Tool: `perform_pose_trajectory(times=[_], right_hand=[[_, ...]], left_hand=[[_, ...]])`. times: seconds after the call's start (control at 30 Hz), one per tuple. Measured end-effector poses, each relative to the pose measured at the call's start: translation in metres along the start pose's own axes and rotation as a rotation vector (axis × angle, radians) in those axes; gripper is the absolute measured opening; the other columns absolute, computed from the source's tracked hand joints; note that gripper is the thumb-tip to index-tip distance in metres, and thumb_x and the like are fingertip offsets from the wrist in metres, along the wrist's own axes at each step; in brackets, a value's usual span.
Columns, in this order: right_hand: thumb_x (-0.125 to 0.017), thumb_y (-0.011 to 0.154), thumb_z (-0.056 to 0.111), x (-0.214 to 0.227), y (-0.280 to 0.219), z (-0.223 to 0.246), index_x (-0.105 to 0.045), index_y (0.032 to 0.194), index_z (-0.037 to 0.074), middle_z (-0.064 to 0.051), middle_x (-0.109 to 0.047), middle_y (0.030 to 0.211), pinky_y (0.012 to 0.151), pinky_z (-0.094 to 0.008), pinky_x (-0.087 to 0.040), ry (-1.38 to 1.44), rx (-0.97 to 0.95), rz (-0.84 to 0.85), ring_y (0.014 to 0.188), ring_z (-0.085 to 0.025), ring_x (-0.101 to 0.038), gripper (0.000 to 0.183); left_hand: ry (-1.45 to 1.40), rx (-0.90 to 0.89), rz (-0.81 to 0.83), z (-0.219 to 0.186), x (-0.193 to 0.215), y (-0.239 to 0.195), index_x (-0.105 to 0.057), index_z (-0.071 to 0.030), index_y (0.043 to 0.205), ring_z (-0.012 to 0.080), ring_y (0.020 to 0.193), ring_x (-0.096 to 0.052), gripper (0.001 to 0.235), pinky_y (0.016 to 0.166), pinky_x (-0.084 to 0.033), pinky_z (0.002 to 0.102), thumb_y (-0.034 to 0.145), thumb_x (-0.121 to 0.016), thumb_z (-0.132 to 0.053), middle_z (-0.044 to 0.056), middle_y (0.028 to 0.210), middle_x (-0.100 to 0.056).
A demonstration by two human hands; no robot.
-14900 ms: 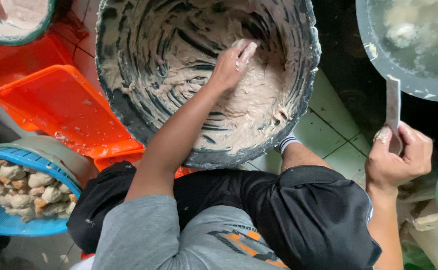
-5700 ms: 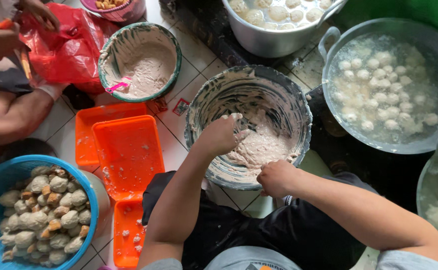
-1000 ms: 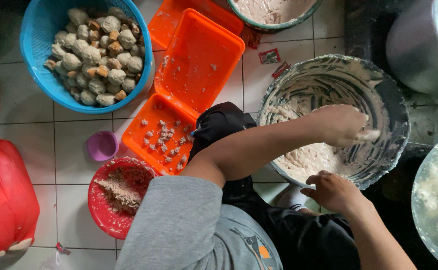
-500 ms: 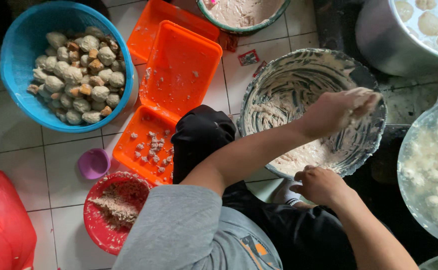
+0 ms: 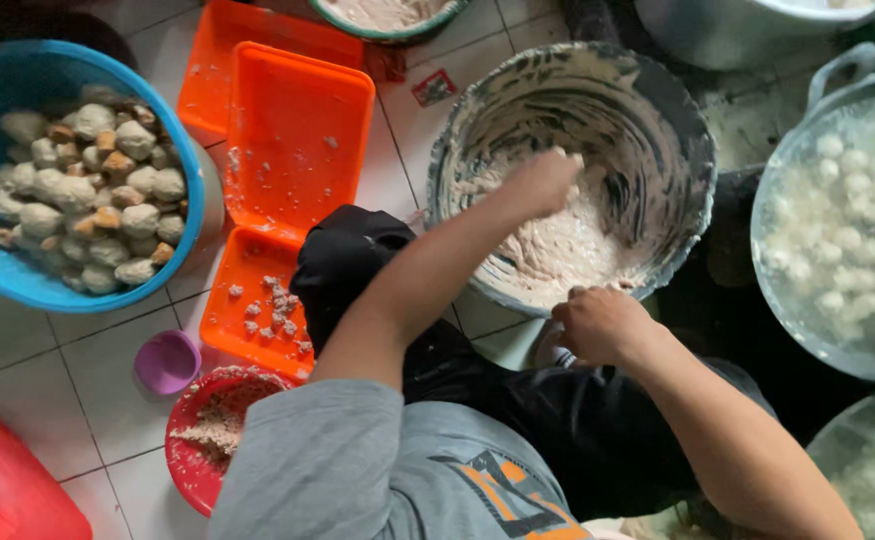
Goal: The person scoops a thick paste from a large bowl and wraps it around small bread cubes to form balls. They use an orange spatula to assist in shaping and then place the finished balls into a pot of boiling water.
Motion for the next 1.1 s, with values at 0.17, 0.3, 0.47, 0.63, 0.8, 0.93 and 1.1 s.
perform_pose_trajectory(times=[0.17, 0.3, 0.47, 0.63, 0.8, 0.93, 1.1], right_hand=[[-0.059, 0.092, 0.036, -0.006, -0.005, 0.019, -0.075, 0.106, 0.014, -0.014, -0.070, 0.103, 0.083, -0.044, -0.057, -0.017, 0.111, -0.146, 0.099, -0.034, -0.070, 0.031], [-0.061, 0.091, 0.042, -0.006, -0.004, 0.017, -0.074, 0.106, 0.014, -0.014, -0.070, 0.105, 0.084, -0.044, -0.057, -0.020, 0.096, -0.109, 0.102, -0.034, -0.069, 0.034], [-0.063, 0.088, 0.035, -0.005, -0.002, 0.011, -0.073, 0.111, 0.015, -0.013, -0.069, 0.107, 0.085, -0.045, -0.058, 0.002, 0.048, -0.043, 0.103, -0.033, -0.070, 0.032], [-0.063, 0.089, 0.045, 0.000, -0.002, 0.010, -0.074, 0.115, 0.022, -0.010, -0.071, 0.110, 0.090, -0.044, -0.057, 0.008, 0.064, -0.022, 0.106, -0.031, -0.069, 0.036], [-0.058, 0.091, 0.058, 0.002, 0.004, 0.004, -0.072, 0.119, 0.023, -0.008, -0.071, 0.115, 0.098, -0.041, -0.054, -0.026, 0.047, 0.002, 0.114, -0.028, -0.066, 0.047], [-0.057, 0.091, 0.059, -0.002, 0.008, -0.002, -0.070, 0.123, 0.025, -0.004, -0.068, 0.124, 0.103, -0.040, -0.051, -0.027, -0.003, 0.074, 0.122, -0.026, -0.063, 0.048], [-0.056, 0.093, 0.060, 0.001, 0.008, -0.003, -0.068, 0.128, 0.023, -0.005, -0.069, 0.125, 0.105, -0.040, -0.051, -0.052, -0.019, 0.120, 0.124, -0.026, -0.062, 0.051]], left_hand=[[0.065, 0.024, -0.144, 0.003, 0.104, -0.016, -0.057, -0.012, 0.137, 0.0392, 0.117, -0.059, 0.048, 0.097, -0.049, 0.050, 0.093, -0.068, -0.027, 0.019, 0.133, -0.059], [0.093, -0.003, -0.181, -0.003, 0.148, -0.037, -0.058, -0.009, 0.135, 0.0384, 0.119, -0.060, 0.047, 0.101, -0.048, 0.048, 0.093, -0.070, -0.026, 0.020, 0.128, -0.062], [0.158, 0.063, -0.059, -0.003, 0.143, -0.050, -0.060, -0.009, 0.132, 0.0385, 0.119, -0.061, 0.040, 0.101, -0.048, 0.050, 0.097, -0.067, -0.027, 0.022, 0.127, -0.062], [0.017, 0.020, -0.115, 0.001, 0.144, -0.051, -0.063, -0.012, 0.132, 0.0385, 0.119, -0.062, 0.042, 0.102, -0.049, 0.048, 0.093, -0.070, -0.027, 0.020, 0.127, -0.064], [-0.041, 0.008, -0.162, 0.009, 0.145, -0.046, -0.064, -0.011, 0.130, 0.0371, 0.119, -0.062, 0.044, 0.102, -0.050, 0.047, 0.091, -0.072, -0.030, 0.019, 0.124, -0.067], [-0.070, 0.075, -0.241, 0.023, 0.158, -0.042, -0.064, -0.014, 0.129, 0.0360, 0.118, -0.062, 0.046, 0.099, -0.050, 0.047, 0.087, -0.073, -0.029, 0.018, 0.123, -0.066], [-0.143, 0.138, -0.328, 0.035, 0.176, -0.042, -0.063, -0.011, 0.128, 0.0343, 0.117, -0.064, 0.042, 0.099, -0.050, 0.047, 0.091, -0.069, -0.032, 0.016, 0.123, -0.067]])
Point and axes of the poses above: each hand's wrist, its own y-axis towards the middle knuckle, its own x-axis out of the back of the hand, z = x × y, the point moved 9 cm from there along y, towards the middle knuckle
